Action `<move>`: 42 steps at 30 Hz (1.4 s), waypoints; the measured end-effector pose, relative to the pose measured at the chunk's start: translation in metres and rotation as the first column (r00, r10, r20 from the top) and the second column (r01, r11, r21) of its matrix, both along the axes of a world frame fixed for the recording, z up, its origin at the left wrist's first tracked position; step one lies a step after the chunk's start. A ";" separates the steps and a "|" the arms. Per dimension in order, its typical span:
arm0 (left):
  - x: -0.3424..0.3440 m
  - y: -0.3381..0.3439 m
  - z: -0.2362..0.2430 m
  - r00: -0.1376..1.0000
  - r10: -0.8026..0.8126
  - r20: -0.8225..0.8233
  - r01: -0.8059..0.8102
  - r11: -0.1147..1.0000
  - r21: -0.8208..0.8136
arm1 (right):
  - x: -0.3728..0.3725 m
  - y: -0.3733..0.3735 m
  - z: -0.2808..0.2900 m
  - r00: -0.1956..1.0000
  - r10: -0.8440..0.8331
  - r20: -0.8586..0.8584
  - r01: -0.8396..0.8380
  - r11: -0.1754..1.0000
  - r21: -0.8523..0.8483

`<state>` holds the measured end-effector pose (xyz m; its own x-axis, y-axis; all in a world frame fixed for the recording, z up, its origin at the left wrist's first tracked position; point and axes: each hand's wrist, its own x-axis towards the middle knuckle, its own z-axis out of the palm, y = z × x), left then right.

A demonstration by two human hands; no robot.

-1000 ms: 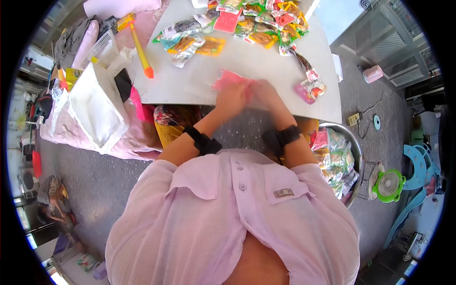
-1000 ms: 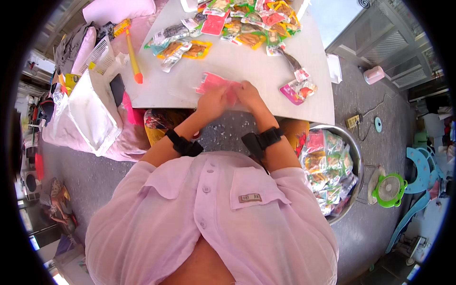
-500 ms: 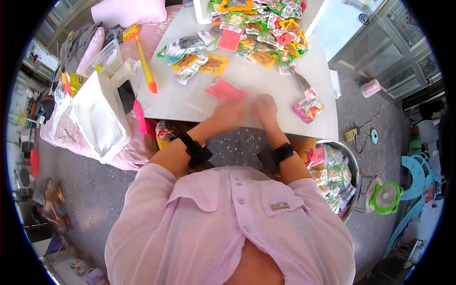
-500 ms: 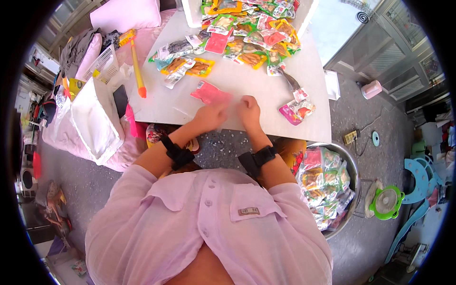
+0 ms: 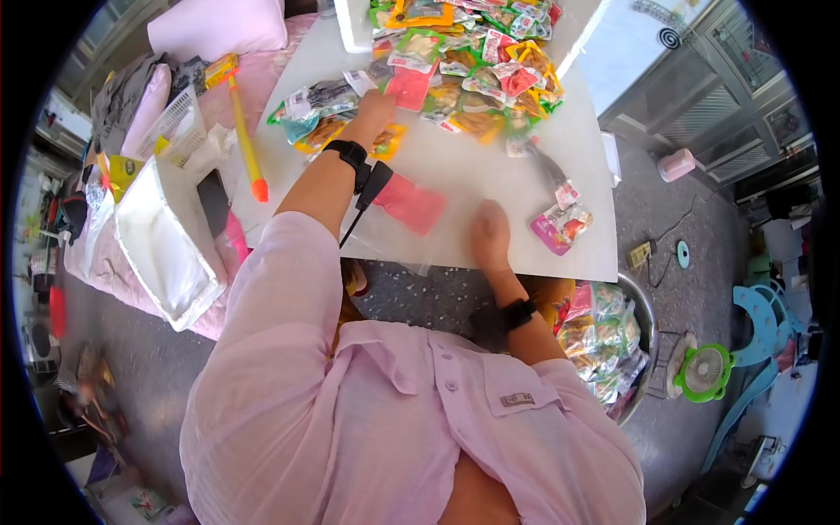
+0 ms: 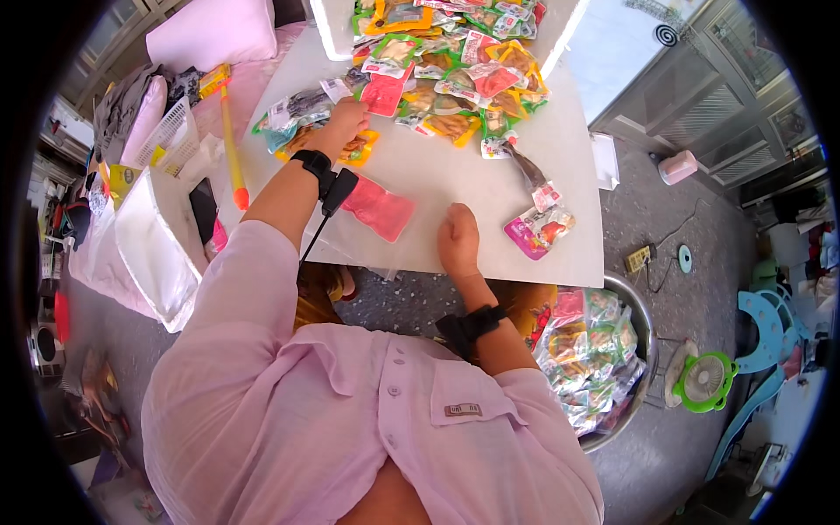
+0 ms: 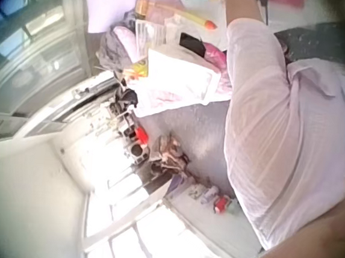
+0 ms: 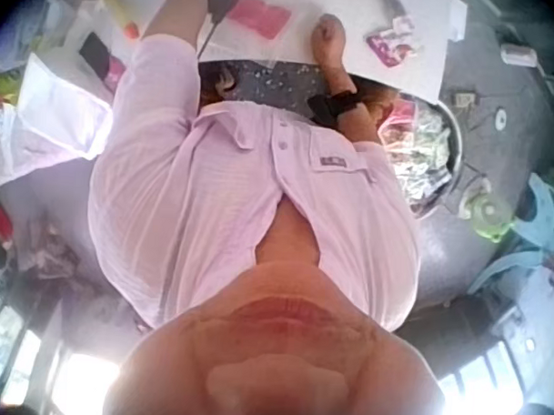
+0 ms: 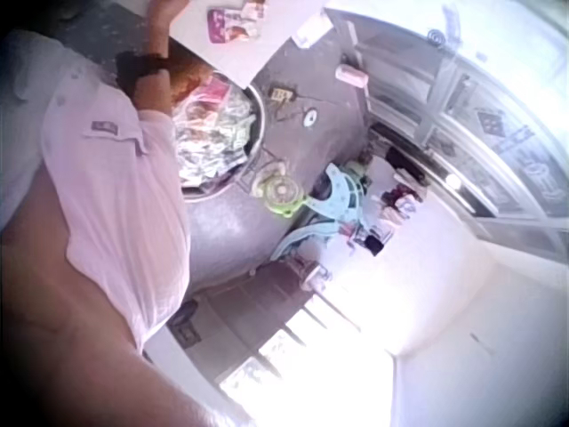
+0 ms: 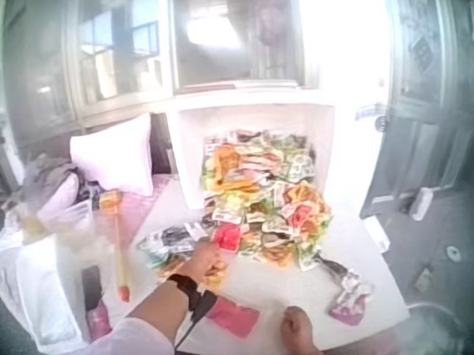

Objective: Packing small colored product pouches into a larger clear plastic bag.

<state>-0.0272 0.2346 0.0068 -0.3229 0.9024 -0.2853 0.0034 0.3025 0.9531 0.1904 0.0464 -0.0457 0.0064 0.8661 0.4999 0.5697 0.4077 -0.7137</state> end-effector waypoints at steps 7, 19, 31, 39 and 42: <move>-0.005 0.051 -0.041 0.853 0.138 0.504 -0.209 0.974 0.087 | -0.004 -0.001 0.007 1.000 -0.008 0.017 0.006 0.994 0.113; 0.071 -0.153 0.018 0.660 -0.225 0.717 0.278 0.959 0.046 | -0.001 0.001 0.021 0.876 0.034 -0.482 -0.180 0.949 -0.261; 0.067 -0.246 0.004 0.651 -0.232 -0.723 0.557 0.793 0.247 | 0.023 -0.029 0.054 0.207 -0.146 -0.967 -0.512 0.826 -0.234; 0.054 -0.240 -0.009 0.435 -0.219 -0.874 0.544 0.837 0.061 | 0.042 -0.057 0.052 0.295 -0.177 -0.939 -0.429 0.854 -0.296; 0.055 -0.236 -0.012 0.522 -0.216 -0.825 0.520 0.847 0.107 | 0.043 -0.061 0.045 0.329 -0.177 -0.928 -0.489 0.809 -0.327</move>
<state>0.0274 -0.0013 -0.0052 0.1081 0.9728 0.2051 0.8034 -0.2070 0.5583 0.2339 -0.0149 -0.0006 -0.0171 0.9797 -0.1996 -0.5888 -0.1713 -0.7899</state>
